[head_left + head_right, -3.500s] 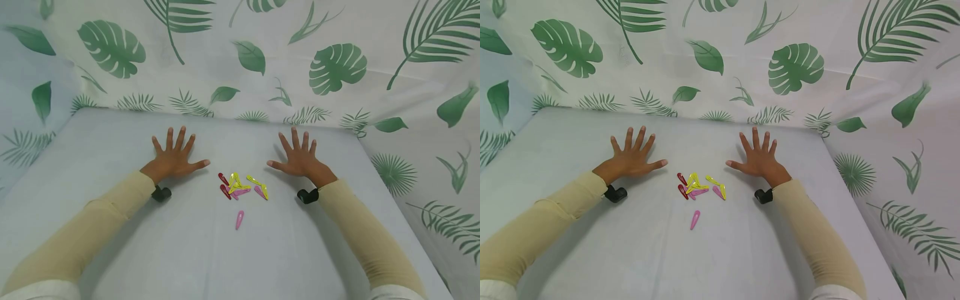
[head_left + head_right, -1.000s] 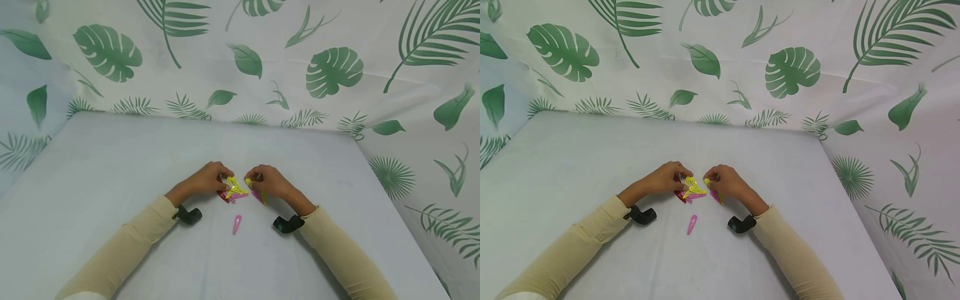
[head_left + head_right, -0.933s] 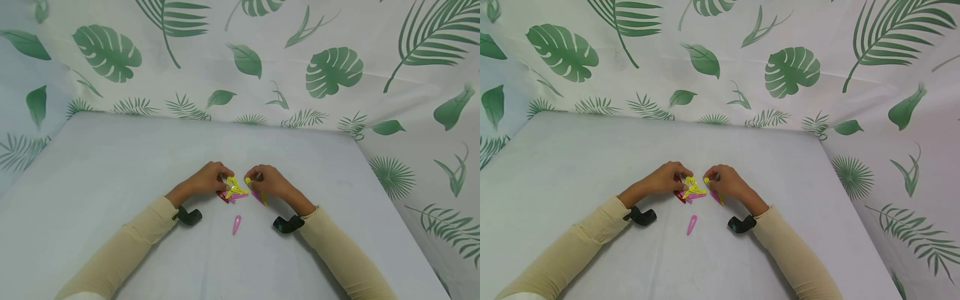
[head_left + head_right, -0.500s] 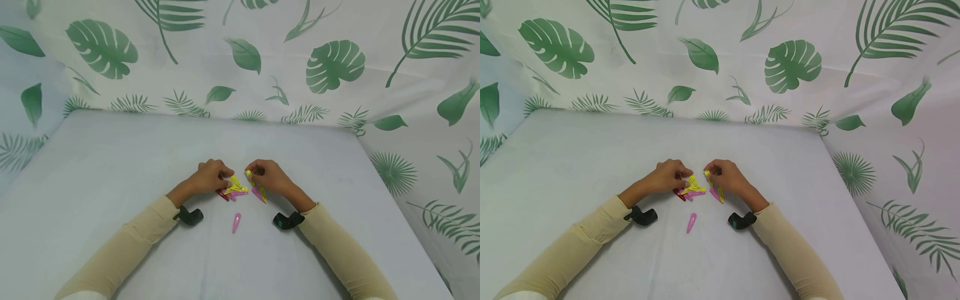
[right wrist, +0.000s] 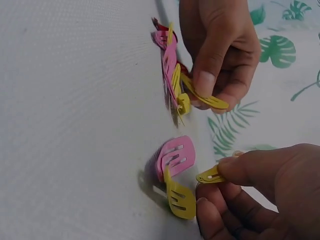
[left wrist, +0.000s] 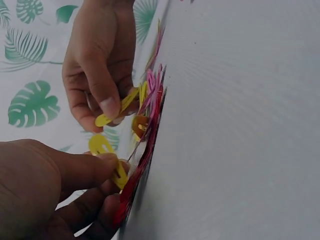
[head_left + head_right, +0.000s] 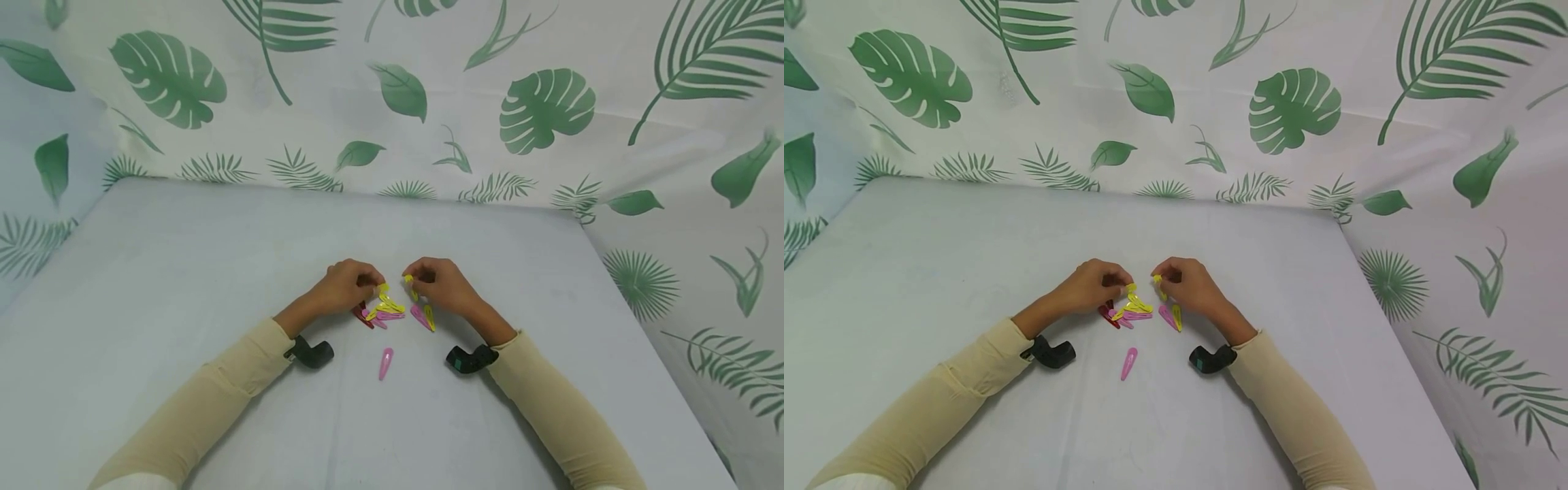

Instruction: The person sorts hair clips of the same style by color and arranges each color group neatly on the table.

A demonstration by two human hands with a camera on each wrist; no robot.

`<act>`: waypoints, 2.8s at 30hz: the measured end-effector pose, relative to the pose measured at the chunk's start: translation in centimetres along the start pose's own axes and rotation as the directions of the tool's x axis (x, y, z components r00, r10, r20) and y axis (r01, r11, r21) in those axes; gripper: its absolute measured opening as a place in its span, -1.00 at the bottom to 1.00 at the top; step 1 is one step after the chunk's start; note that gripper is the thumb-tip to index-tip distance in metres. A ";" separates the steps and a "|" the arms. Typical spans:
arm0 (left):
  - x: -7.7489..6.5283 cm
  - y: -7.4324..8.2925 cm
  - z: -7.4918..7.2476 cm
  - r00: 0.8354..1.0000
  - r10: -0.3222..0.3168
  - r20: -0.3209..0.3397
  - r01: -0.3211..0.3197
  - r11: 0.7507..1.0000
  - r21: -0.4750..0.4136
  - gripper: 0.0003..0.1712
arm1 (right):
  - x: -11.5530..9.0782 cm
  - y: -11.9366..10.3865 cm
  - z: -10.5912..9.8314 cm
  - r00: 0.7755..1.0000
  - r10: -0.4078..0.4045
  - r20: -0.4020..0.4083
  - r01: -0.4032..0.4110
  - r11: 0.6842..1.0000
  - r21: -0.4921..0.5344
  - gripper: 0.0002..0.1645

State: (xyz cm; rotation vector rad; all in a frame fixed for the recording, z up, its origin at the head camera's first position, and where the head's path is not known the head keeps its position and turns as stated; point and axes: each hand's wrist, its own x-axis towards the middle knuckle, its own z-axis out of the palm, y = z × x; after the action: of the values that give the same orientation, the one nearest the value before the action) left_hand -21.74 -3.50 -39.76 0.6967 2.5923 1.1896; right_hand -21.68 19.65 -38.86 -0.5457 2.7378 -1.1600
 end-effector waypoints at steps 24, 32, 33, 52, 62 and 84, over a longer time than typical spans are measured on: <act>3.6 0.3 -0.4 0.973 -0.035 -0.230 -0.021 0.972 -0.235 -0.68 | 2.8 0.6 -0.9 0.999 0.008 -0.048 0.001 0.983 0.183 -0.76; 4.5 -0.5 -0.7 0.966 -0.078 -0.247 0.018 0.971 -0.237 -0.73 | 4.2 0.6 -0.7 0.993 0.095 -0.071 -0.073 0.962 0.265 -0.78; 4.6 -0.6 -0.7 0.965 -0.082 -0.251 0.021 0.972 -0.235 -0.72 | 4.4 0.6 -0.7 0.992 0.109 -0.067 -0.086 0.957 0.277 -0.79; 7.1 -1.7 -1.5 0.964 -0.025 -0.263 -0.022 0.984 -0.175 -0.72 | 7.6 0.3 0.1 0.985 0.150 -0.090 -0.107 0.923 0.370 -0.73; 8.1 -2.3 -1.7 0.973 -0.005 -0.233 -0.024 0.992 -0.122 -0.73 | 8.6 0.1 0.4 0.985 0.145 -0.094 -0.113 0.951 0.287 -0.82; 8.3 -3.0 -2.4 0.985 -0.009 -0.171 0.010 1.000 0.006 -0.56 | 9.7 -0.3 1.0 0.983 0.140 -0.121 -0.148 0.987 -0.059 -0.71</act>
State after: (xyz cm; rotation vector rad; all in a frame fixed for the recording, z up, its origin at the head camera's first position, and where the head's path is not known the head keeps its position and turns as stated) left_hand -30.84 -2.65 -40.38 0.6073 2.7358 1.2917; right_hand -30.32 15.17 -39.07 -0.2886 2.8679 -1.1009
